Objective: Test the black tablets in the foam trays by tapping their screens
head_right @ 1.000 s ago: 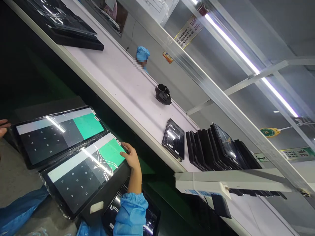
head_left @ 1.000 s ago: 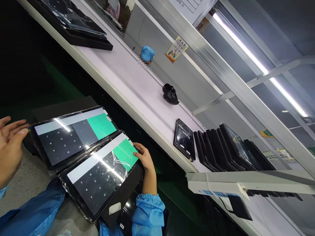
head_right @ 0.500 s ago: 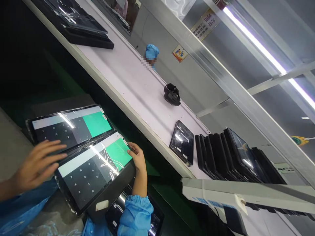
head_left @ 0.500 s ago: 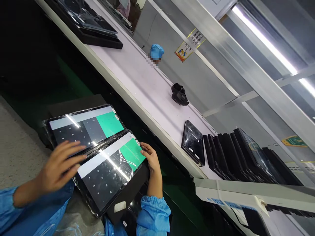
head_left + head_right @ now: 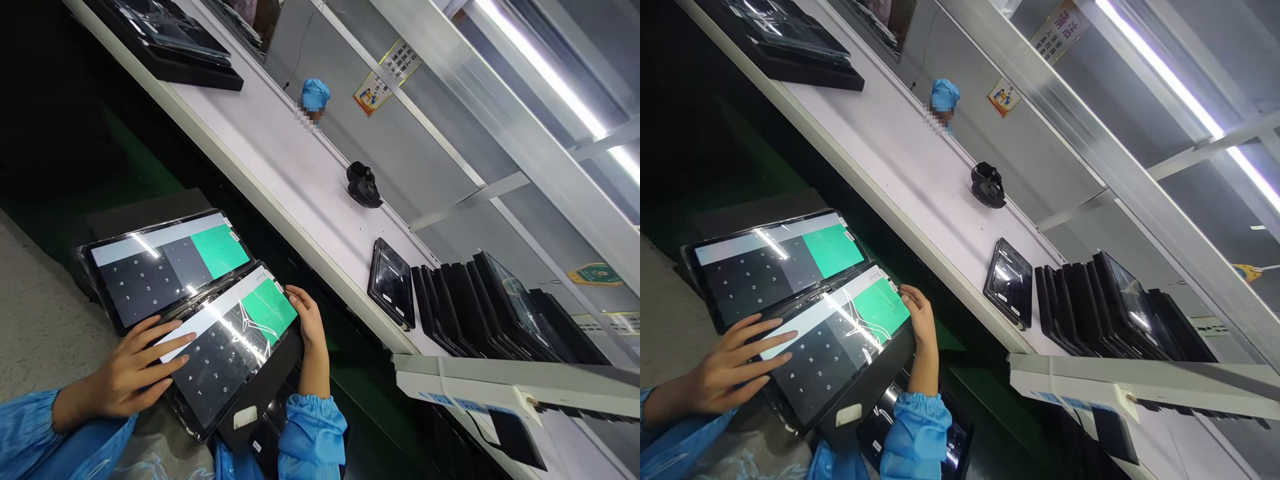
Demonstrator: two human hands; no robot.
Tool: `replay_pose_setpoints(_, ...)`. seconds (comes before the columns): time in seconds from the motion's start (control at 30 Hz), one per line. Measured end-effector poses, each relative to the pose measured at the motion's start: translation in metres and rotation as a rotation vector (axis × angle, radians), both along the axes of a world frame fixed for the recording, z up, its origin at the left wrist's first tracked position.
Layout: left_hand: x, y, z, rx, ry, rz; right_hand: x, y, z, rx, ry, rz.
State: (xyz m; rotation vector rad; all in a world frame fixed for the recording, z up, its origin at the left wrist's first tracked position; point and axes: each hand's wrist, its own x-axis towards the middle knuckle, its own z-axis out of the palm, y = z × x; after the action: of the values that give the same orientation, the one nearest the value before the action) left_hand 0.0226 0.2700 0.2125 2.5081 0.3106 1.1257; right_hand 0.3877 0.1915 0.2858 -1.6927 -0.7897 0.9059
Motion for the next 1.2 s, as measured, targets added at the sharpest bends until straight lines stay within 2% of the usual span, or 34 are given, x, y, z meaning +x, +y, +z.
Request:
replay_pose_setpoints(0.13,-0.006,0.002,-0.006,-0.063,-0.083,0.045,0.002,-0.002,-0.003,0.013,0.005,0.037)
replay_pose_setpoints(0.27,-0.008,0.007,-0.004,-0.117,-0.149,0.095,0.000,-0.001,-0.005,0.012,-0.046,0.085)
replay_pose_setpoints(0.53,-0.002,0.009,0.004,-0.135,-0.154,0.126,-0.011,0.008,-0.003,-0.098,-0.255,0.023)
replay_pose_setpoints(0.7,-0.015,0.033,-0.007,-0.136,-0.147,0.188,-0.002,-0.002,0.000,-0.041,-0.032,0.064)
replay_pose_setpoints(0.8,-0.024,0.050,-0.014,-0.109,-0.158,0.211,-0.001,-0.001,-0.001,-0.048,-0.021,0.033)
replay_pose_setpoints(1.0,-0.024,0.057,-0.003,-0.220,-0.210,0.327,-0.007,0.010,-0.004,-0.080,-0.139,-0.009)
replay_pose_setpoints(1.1,-0.021,0.059,0.001,-0.248,-0.213,0.389,-0.003,0.011,-0.001,-0.022,-0.165,-0.132)
replay_pose_setpoints(1.2,-0.016,0.064,0.004,-0.277,-0.189,0.454,0.002,0.024,0.008,0.052,-0.375,-0.321)
